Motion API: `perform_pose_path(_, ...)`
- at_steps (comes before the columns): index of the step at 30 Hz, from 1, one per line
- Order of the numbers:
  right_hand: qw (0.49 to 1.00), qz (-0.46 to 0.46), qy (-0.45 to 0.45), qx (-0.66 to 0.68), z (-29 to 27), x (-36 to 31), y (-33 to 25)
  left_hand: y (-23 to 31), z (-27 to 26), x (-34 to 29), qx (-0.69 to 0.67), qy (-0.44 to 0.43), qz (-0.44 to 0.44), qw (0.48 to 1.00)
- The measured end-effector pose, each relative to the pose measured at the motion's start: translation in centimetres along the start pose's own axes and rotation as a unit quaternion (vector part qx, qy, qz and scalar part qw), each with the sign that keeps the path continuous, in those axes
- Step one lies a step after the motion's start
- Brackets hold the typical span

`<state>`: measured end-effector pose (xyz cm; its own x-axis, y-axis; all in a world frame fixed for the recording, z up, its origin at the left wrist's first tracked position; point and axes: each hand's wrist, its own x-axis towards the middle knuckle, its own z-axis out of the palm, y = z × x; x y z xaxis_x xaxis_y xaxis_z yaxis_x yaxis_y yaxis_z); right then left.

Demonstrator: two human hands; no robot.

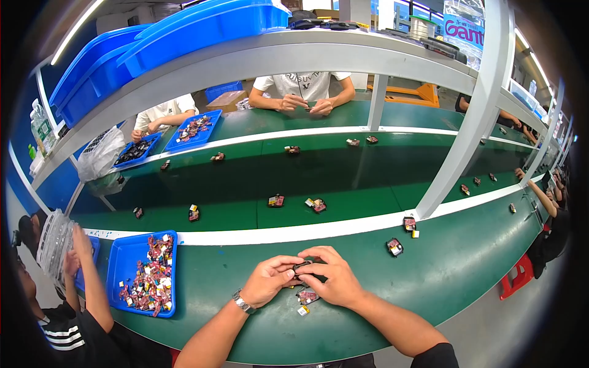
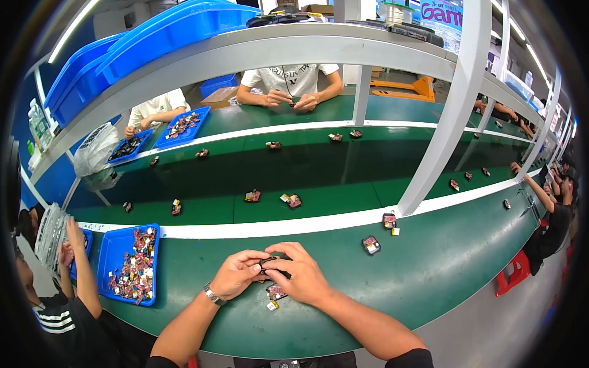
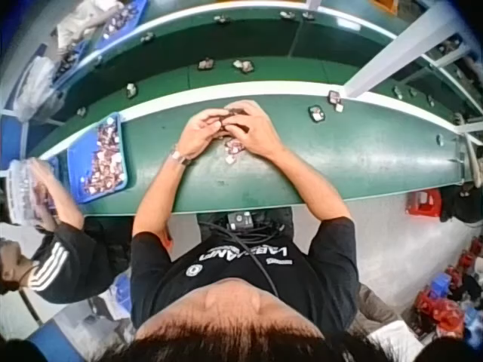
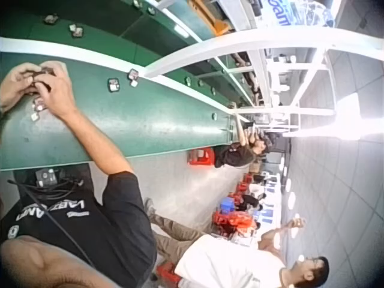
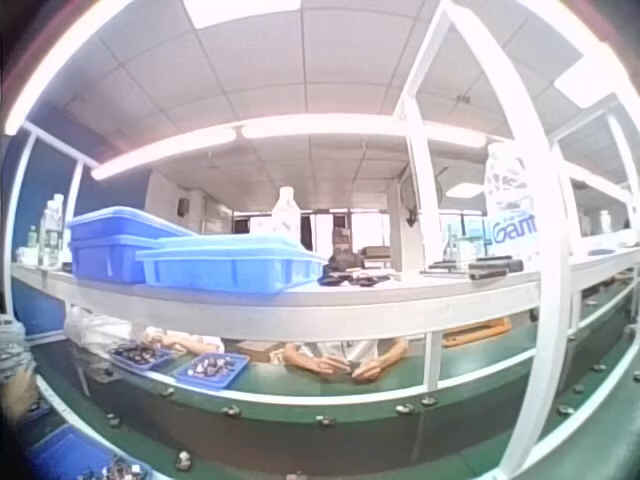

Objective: Assembling small electronic or plastic components on a factory conveyor belt.

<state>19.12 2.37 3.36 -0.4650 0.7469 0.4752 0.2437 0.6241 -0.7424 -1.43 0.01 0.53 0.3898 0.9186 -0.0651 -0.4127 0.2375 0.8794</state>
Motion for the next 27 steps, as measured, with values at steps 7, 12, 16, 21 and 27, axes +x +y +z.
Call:
perform_pose_path(7,0.999,-0.011,0.004,-0.034,0.3,-0.4,-0.3,-0.1,0.2,0.1,-0.006,0.012,0.001,1.0)
perform_pose_path(12,0.999,-0.03,0.011,-0.03,0.3,-0.3,-0.9,-0.4,0.3,0.1,-0.02,0.008,0.027,0.999)
perform_pose_path(16,0.998,-0.04,0.025,-0.029,0.2,0.0,-1.9,-0.6,-0.3,0.2,-0.038,-0.005,0.06,0.997)
perform_pose_path(21,0.993,-0.065,0.068,-0.065,0.7,-0.3,-1.0,-0.6,-0.2,0.3,-0.053,-0.028,0.066,0.996)
perform_pose_path(27,0.994,-0.061,0.077,-0.057,0.7,-0.3,-1.0,-0.6,0.1,0.3,-0.044,-0.014,0.055,0.997)
